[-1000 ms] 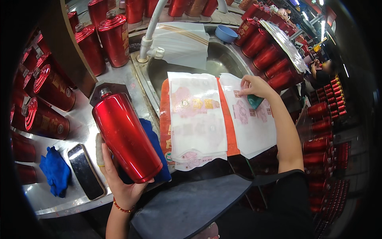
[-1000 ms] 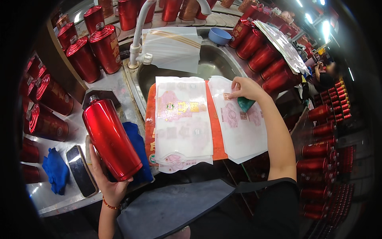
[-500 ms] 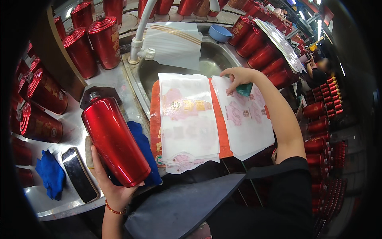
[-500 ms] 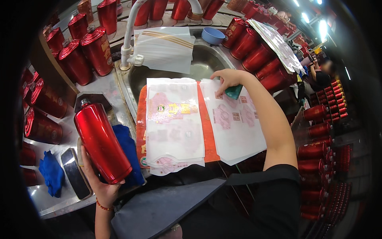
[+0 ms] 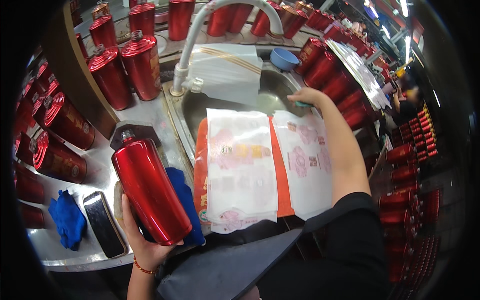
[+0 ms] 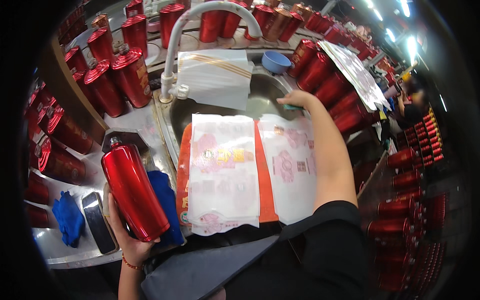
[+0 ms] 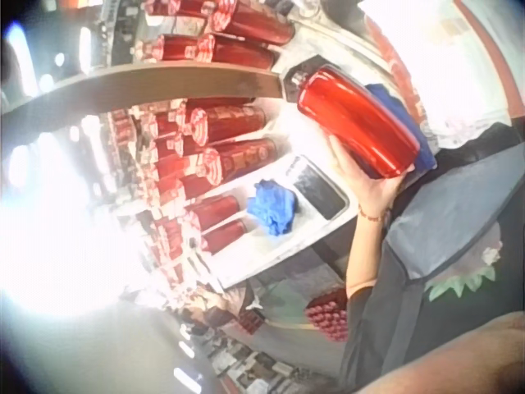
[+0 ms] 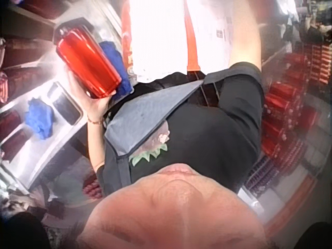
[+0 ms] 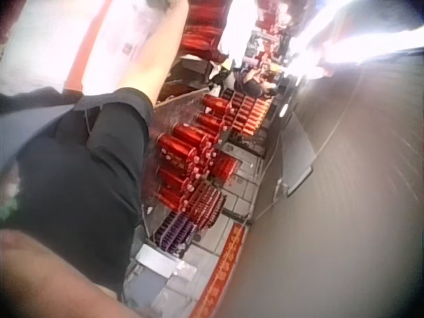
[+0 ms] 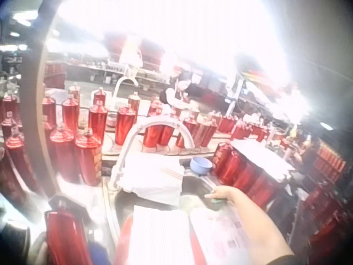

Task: The person wipes the exterior of red cylindrical containers using a green cloth. They rotate each container to clean multiple sides, then place it aside and pick up another. The person occasionally rinses the cloth under a faucet and continues the wiping process.

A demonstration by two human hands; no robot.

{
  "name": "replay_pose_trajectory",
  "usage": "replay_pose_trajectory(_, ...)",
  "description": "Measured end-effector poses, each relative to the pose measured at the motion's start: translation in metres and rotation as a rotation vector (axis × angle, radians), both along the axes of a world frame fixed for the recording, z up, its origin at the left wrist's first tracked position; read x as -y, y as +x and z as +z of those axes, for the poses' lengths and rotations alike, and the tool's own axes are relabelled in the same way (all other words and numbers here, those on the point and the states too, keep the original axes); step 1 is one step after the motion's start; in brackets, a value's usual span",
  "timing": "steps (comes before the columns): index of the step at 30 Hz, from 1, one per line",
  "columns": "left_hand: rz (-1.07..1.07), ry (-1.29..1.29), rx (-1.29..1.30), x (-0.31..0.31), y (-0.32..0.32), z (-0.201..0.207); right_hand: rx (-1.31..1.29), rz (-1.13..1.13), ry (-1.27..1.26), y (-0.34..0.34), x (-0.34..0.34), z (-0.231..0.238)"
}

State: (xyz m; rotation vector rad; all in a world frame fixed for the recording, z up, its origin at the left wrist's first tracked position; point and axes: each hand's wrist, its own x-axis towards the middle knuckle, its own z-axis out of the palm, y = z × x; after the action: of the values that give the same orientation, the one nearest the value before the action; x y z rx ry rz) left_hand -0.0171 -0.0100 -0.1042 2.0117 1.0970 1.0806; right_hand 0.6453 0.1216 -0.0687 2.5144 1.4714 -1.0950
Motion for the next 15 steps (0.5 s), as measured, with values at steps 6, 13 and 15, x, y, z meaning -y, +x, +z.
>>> replay_pose_trajectory(6,0.003,0.023,-0.014,0.003,0.0,0.003,-0.006,-0.047,0.053,0.009,-0.035,-0.06)
replay_pose_trajectory(13,-0.032,0.039,-0.013,-0.004,0.001,0.002,-0.719,-0.304,-0.08,0.012,-0.024,-0.044)
replay_pose_trajectory(15,0.0,-0.016,0.031,0.002,0.001,0.001,-1.004,-0.159,0.044,-0.012,-0.014,-0.004)
